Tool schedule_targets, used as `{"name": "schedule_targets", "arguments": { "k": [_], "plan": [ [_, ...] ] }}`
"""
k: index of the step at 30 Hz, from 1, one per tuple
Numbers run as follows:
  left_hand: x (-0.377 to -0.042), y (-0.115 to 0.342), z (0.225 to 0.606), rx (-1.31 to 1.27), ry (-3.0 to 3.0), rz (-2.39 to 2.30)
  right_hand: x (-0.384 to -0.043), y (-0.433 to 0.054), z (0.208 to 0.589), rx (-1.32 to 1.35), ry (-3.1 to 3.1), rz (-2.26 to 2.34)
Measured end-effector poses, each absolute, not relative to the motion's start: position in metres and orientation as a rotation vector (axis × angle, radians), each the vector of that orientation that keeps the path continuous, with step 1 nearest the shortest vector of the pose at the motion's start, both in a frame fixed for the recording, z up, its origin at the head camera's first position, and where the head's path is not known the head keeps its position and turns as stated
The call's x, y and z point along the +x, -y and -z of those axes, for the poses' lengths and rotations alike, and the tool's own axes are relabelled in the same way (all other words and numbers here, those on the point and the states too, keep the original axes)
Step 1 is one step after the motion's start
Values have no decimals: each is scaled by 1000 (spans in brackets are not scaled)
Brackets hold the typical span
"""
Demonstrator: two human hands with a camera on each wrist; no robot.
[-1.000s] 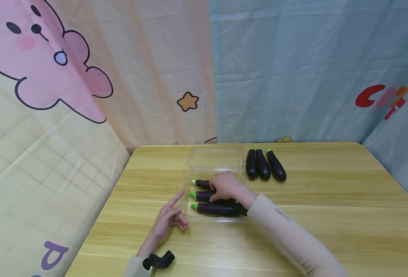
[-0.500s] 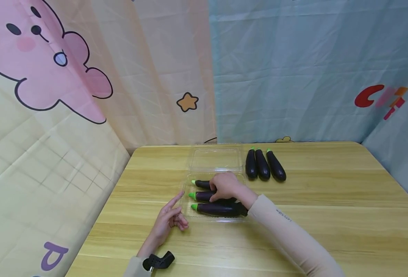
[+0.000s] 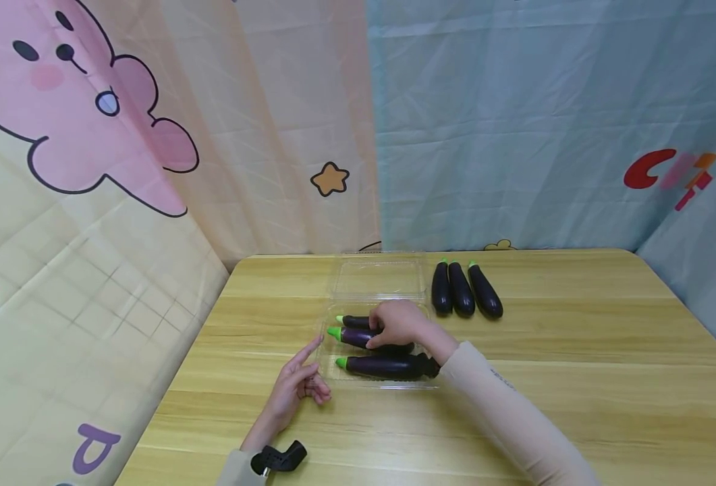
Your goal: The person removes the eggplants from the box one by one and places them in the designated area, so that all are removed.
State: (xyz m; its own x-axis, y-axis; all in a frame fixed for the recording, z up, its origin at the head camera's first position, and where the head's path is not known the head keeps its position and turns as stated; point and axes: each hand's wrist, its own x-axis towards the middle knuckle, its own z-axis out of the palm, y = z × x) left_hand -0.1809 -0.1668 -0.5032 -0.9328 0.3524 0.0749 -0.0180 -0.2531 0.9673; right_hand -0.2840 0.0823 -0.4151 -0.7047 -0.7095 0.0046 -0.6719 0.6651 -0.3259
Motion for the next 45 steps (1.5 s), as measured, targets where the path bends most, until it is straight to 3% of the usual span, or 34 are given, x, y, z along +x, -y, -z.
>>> {"name": "schedule_targets", "arguments": {
  "k": [45],
  "plan": [
    [-182,167,504,410,-1771,-2282,-268,-109,407,-1086,-2660,1121]
  ]
}}
